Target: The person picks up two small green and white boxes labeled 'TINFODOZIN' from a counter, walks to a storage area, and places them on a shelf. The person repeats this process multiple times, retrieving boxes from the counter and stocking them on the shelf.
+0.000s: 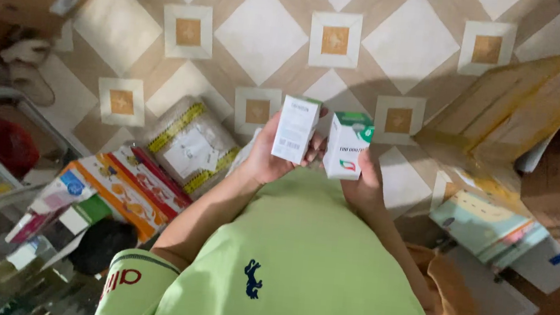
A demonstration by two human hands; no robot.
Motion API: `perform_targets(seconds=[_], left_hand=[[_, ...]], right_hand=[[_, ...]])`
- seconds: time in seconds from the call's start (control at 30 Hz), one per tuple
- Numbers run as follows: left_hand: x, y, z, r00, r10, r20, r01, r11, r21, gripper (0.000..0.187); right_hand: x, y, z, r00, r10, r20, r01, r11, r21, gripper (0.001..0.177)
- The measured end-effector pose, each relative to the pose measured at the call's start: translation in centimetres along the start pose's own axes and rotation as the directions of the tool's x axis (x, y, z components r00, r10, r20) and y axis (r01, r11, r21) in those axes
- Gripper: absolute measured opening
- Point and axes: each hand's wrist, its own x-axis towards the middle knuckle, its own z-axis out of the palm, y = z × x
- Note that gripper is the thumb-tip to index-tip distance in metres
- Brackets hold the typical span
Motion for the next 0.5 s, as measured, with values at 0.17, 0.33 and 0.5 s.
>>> perform_targets(seconds=[0.17, 0.33, 0.5], left_hand=[[4.2, 0.7, -0.8, 0.992, 0.011, 0.126, -0.003, 0.998, -0.066, 0.066], [9.6, 3.6, 2.1, 0.997, 0.056, 0.046, -0.053, 0.996, -0.07, 0.063], [16.2, 7.7, 1.1, 0.994, 0.101, -0.03, -0.101, 0.995, 0.026, 0.053]], right_hand=[[2.1, -2.6, -0.9, 0.993, 0.116, -0.03, -0.112, 0.987, 0.117, 0.073], [6.2, -6.5, -0.6, 0.993, 0.003, -0.12, -0.005, 1.0, -0.019, 0.07], [13.1, -9.7, -0.8, 0.976, -0.04, -0.214, 0.026, 0.997, -0.069, 0.064]])
